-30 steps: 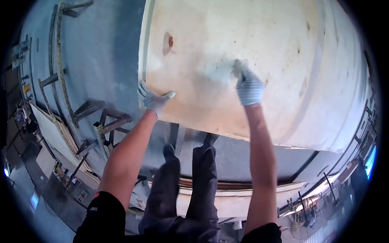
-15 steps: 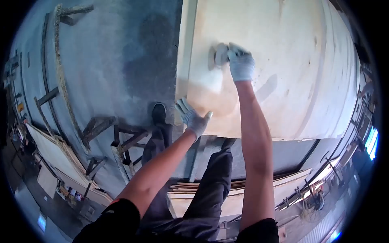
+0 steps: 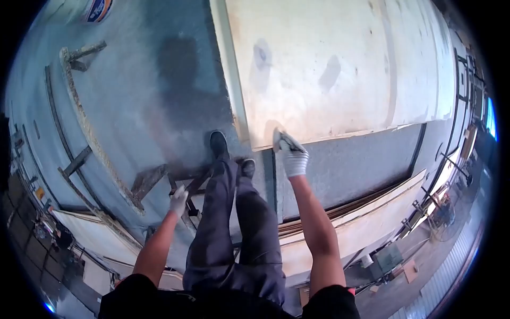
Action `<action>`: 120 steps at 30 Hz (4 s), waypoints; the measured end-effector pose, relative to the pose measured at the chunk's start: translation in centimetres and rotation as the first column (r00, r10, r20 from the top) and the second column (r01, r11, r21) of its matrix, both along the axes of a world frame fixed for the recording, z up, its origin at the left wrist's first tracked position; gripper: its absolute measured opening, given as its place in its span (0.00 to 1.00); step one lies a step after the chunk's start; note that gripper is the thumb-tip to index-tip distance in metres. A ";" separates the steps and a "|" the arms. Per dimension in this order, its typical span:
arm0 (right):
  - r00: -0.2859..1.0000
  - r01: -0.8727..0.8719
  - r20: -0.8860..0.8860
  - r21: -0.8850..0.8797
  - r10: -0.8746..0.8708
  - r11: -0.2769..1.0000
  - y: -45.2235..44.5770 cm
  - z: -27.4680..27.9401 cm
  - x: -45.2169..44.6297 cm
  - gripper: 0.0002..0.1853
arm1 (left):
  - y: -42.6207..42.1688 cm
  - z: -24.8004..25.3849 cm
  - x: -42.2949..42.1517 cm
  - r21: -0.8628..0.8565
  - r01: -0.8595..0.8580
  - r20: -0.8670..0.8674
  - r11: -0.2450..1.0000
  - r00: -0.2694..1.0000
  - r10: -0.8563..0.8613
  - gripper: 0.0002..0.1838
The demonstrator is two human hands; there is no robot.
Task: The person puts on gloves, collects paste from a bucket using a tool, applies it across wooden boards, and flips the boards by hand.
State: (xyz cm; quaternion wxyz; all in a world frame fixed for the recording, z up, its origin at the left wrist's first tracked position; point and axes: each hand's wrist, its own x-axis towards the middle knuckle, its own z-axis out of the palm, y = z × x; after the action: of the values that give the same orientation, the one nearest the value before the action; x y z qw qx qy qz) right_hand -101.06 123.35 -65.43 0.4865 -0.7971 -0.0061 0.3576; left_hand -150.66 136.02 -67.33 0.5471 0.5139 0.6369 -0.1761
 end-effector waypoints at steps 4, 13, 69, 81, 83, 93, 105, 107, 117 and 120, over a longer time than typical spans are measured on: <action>0.943 0.288 -0.226 0.185 -0.244 0.940 -5.6 -0.3 5.7 0.17 | -3.7 -1.3 -12.8 -0.080 -0.035 -0.084 0.996 0.996 0.028 0.31; 0.620 -0.375 0.689 -0.158 0.374 0.913 -5.7 -7.6 2.0 0.20 | -4.9 5.6 -7.4 -0.131 0.073 0.015 0.989 0.997 -0.071 0.25; 0.925 0.017 -0.200 0.871 0.322 0.491 164.3 80.2 44.0 0.24 | 170.6 63.1 58.1 0.704 -0.007 0.474 0.710 0.749 -0.463 0.24; 0.999 -0.042 0.025 0.835 0.038 0.548 206.1 87.9 62.5 0.24 | 217.4 36.3 60.1 0.667 0.611 -0.254 0.426 0.725 -0.641 0.25; 0.998 -0.066 0.055 0.819 0.036 0.570 214.5 88.8 66.5 0.23 | 221.8 35.9 57.8 0.311 0.312 -0.138 0.898 0.949 -0.282 0.27; 0.955 -0.234 0.296 0.747 0.003 0.622 249.6 86.3 79.1 0.22 | 253.5 31.1 55.9 0.153 0.105 -0.176 0.983 0.981 -0.077 0.34; 0.810 0.278 0.163 0.738 -0.563 0.614 273.7 82.5 91.0 0.20 | 323.9 32.9 93.7 0.372 0.327 -0.013 0.869 0.938 -0.347 0.43; 0.732 0.311 0.197 0.755 -0.652 0.577 277.8 83.4 93.9 0.20 | 332.6 33.4 104.1 0.486 0.297 0.115 0.822 0.910 -0.398 0.38; 0.445 0.516 0.159 0.759 -0.881 0.397 288.3 83.3 107.7 0.17 | 337.1 45.5 146.0 0.582 0.309 0.628 0.752 0.416 -0.657 0.27; 0.316 0.575 0.232 0.724 -0.920 0.380 288.9 81.4 112.0 0.16 | 337.5 48.3 158.5 0.539 0.417 0.703 0.732 0.256 -0.664 0.27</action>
State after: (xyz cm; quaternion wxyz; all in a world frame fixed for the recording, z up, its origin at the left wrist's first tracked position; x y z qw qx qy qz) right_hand 10.92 412.25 15.99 0.7583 -0.5985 0.1321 -0.2219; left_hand 7.84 473.47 -19.00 0.6248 0.7778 0.0677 0.0102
